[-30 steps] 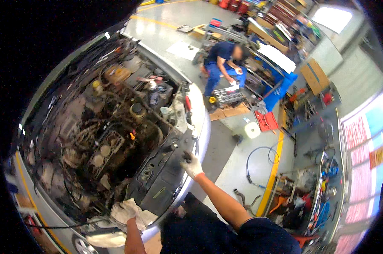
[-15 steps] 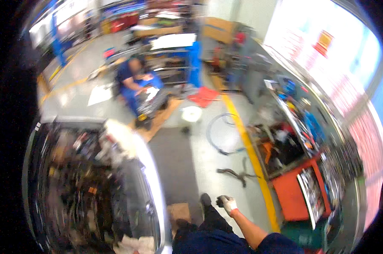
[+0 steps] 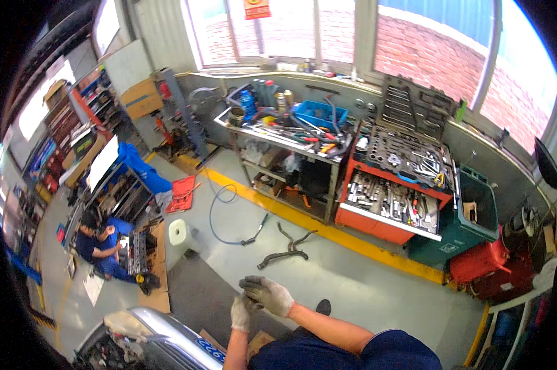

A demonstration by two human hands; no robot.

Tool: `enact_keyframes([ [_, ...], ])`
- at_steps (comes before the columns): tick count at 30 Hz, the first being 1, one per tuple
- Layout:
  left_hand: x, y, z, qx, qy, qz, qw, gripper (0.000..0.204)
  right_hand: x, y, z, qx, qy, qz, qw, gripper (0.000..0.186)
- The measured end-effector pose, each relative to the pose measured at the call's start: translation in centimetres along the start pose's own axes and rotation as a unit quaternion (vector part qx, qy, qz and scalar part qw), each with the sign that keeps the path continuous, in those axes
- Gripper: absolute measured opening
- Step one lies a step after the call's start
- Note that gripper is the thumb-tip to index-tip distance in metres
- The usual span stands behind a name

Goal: The person works on a car engine with the hood open, using a flashlight to inspect the engine block and hoses. They use a screwdriver to manipulate components within the engine bay and later retrieve a socket wrench from a tool chest.

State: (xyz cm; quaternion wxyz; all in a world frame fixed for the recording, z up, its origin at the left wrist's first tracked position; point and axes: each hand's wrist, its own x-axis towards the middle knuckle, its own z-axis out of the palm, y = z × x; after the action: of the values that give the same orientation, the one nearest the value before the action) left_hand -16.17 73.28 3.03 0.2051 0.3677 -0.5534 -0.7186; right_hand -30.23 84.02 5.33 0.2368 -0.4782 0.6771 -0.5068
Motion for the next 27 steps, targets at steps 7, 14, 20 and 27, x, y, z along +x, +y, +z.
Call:
enact_keyframes([
  [7, 11.0, -1.4, 19.8, -0.090, 0.018, -0.110, 0.990, 0.042, -0.9, 1.7, -14.2, 0.056, 0.159, 0.037, 0.985, 0.046],
  [14, 17.0, -1.4, 30.6, -0.106, 0.102, -0.176, 0.973, 0.042, -2.2, 8.0, -19.5, 0.155, 0.221, 0.051, 0.962, 0.050],
  [20, 20.2, -4.8, 34.3, -0.042, -0.175, -0.037, 0.983, 0.043, -0.2, 8.6, -27.1, -0.018, 0.279, 0.152, 0.948, 0.054],
  [27, 26.6, -1.0, 46.0, 0.031, -0.178, -0.114, 0.977, 0.041, 4.9, 12.0, -33.7, -0.102, 0.353, 0.235, 0.900, 0.052],
])
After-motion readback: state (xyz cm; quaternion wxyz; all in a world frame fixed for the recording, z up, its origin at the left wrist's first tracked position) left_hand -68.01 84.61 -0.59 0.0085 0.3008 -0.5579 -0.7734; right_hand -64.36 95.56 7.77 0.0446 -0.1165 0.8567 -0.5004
